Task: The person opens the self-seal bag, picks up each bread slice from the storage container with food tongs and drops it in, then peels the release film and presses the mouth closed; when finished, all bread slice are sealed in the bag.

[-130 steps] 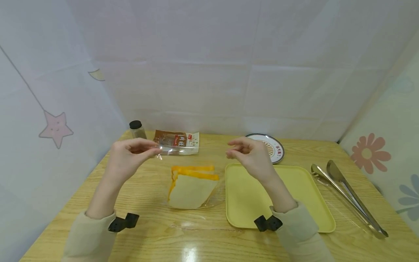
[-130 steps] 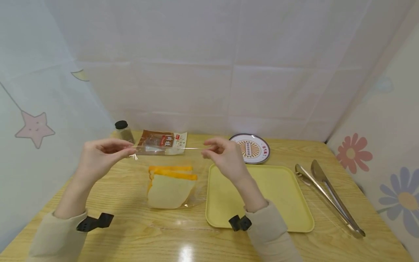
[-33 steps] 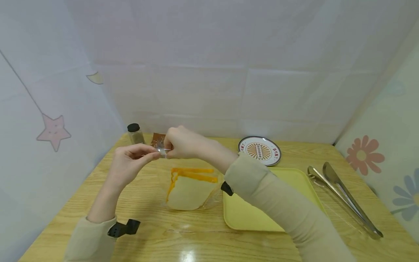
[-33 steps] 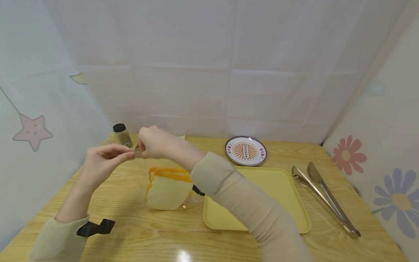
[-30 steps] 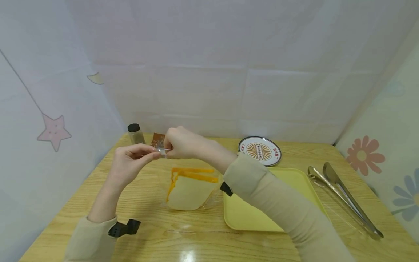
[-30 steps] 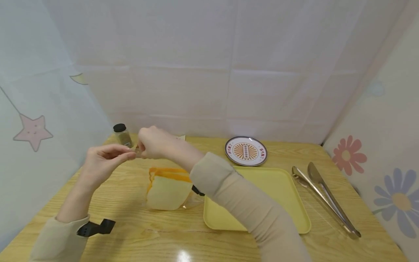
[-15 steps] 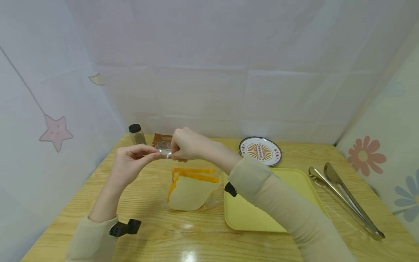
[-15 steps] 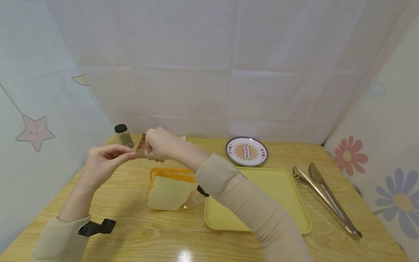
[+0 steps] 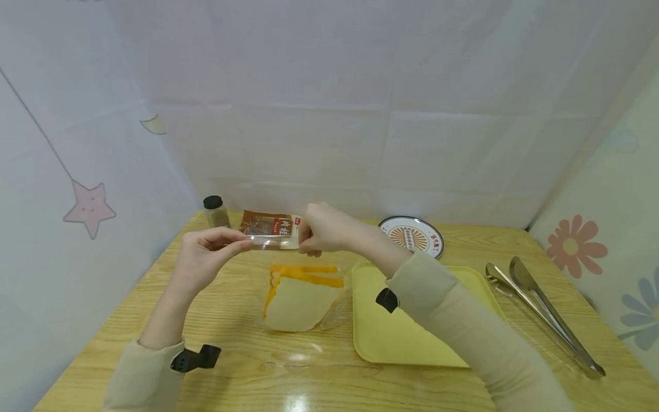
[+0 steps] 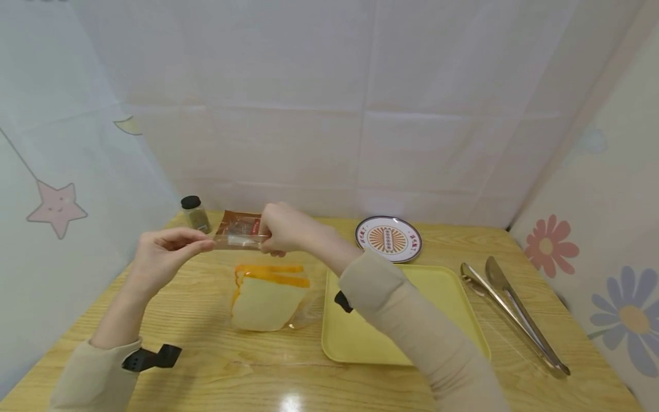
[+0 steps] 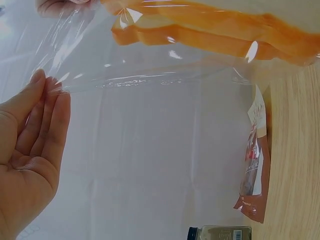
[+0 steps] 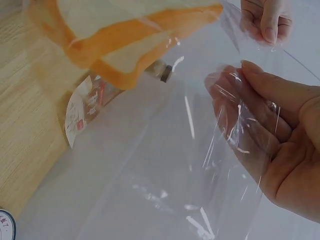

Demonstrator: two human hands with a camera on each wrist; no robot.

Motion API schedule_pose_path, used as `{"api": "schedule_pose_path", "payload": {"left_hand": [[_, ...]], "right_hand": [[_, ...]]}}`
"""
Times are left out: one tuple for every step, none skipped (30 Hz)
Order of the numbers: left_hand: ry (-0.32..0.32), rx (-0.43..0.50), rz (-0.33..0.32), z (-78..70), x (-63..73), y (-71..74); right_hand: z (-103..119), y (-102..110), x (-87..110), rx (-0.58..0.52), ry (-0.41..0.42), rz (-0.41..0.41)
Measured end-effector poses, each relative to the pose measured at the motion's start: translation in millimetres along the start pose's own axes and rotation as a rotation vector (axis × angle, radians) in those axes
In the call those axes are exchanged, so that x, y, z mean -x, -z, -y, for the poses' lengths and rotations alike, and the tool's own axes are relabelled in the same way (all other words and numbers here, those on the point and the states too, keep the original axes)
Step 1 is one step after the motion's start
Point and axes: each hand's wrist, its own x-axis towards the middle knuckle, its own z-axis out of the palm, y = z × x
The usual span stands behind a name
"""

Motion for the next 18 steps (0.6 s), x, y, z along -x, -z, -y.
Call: {"api": "schedule_pose_path", "payload": {"left_hand": [[-0.001, 0.002, 0.000, 0.1, 0.2, 0.2], [-0.003, 0.008, 0.001, 0.1, 0.3, 0.5], [-0.004, 0.012, 0.002, 0.1, 0.5, 0.7], [-0.006, 0.015, 0.002, 0.0, 0.4, 0.7], [-0.008, 0.018, 0.003, -0.2, 0.4, 0.6], [-0.010, 0.015, 0.002, -0.3, 0.3, 0.6], [-0.011, 0.015, 0.002, -0.5, 0.3, 0.7], [-0.012, 0.010, -0.001, -0.6, 0.1, 0.8], [-0.012, 0.003, -0.004, -0.8, 0.1, 0.9], [-0.011, -0.001, -0.006, -0.8, 0.0, 0.9], [-0.008, -0.001, -0.007, -0.7, -0.1, 0.9], [-0.006, -0.002, -0.009, -0.6, -0.1, 1.0], [-0.003, -0.001, -0.009, -0.5, -0.2, 1.0], [-0.002, -0.004, -0.011, -0.4, -0.2, 1.0], [0.000, -0.003, -0.010, -0.2, -0.1, 1.1], [0.002, -0.001, -0.008, -0.1, 0.0, 1.2], [0.002, 0.001, -0.007, 0.0, 0.1, 1.3], [0.002, 0.001, -0.007, 0.1, 0.2, 1.4]], "right_hand": [[-2, 1, 2.9, -0.005, -0.006, 0.000], [-5, 1, 5.6, -0.008, -0.010, -0.002], [-7, 2, 8.5, -0.013, -0.014, -0.005], [-10, 2, 11.5, -0.024, -0.020, -0.006], [-13, 2, 14.3, -0.028, -0.023, -0.008], [-15, 2, 17.1, -0.034, -0.029, -0.008], [-18, 2, 19.5, -0.038, -0.034, -0.009], [-20, 2, 21.9, -0.045, -0.038, -0.010], [-23, 2, 24.2, -0.057, -0.047, -0.011], [-25, 3, 26.4, -0.061, -0.054, -0.013], [-27, 3, 28.7, -0.062, -0.058, -0.016], [-29, 3, 30.9, -0.065, -0.064, -0.019], [-31, 3, 33.2, -0.068, -0.069, -0.021], [-33, 4, 35.6, -0.072, -0.074, -0.025], [-35, 4, 38.3, -0.078, -0.081, -0.029], [-37, 5, 41.3, -0.084, -0.087, -0.032], [-38, 6, 44.1, -0.089, -0.092, -0.035], [-40, 6, 46.9, -0.101, -0.102, -0.036]]}}
